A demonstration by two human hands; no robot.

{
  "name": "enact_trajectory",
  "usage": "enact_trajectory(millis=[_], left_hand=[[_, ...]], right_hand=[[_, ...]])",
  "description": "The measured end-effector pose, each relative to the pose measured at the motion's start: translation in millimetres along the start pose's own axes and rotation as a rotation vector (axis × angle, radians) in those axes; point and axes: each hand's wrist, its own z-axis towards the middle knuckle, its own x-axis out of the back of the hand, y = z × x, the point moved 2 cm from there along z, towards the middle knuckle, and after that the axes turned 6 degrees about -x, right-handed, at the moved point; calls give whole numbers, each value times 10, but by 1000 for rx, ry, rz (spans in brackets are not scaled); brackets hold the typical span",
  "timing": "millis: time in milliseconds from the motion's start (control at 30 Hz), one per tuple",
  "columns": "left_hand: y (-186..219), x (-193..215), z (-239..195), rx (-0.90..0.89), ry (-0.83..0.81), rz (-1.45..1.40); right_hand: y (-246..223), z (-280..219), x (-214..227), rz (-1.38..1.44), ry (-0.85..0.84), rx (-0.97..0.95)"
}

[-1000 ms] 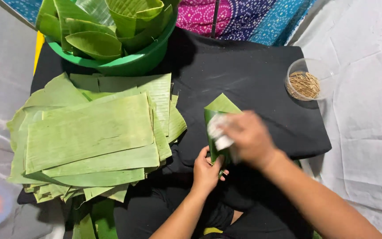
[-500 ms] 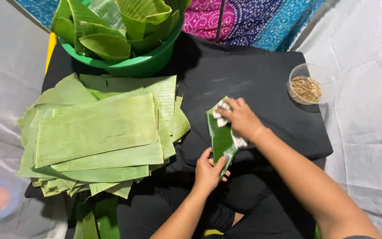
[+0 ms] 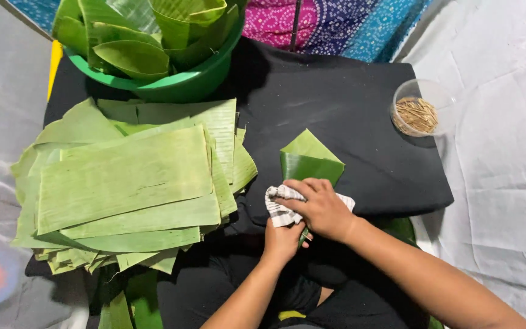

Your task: Cleaning banana leaves with a cloth and folding them into cone shapes, then securing them with toothpicks.

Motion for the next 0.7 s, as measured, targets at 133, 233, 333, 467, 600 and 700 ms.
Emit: enact_trajectory(millis=[133,233,333,467,600,700], left_hand=[[8,-44,-5,-15,-7,38],[52,-51,-30,1,-14,15],[60,-56,-29,3,-14,20],[77,-65,-45,7,-23,9],[83,-57,-27,9,-17,-31],[-38,-62,37,48,18,-24]], right_hand=[[422,235,-239,-94,-83,-103],[789,466,-367,-162,-162,-243],[1136,624,-457,-195,-161,-324],[1408,604,-387,-126,36,-374],[868,419,199,-66,337,-197],[215,99,293,65,252,52]])
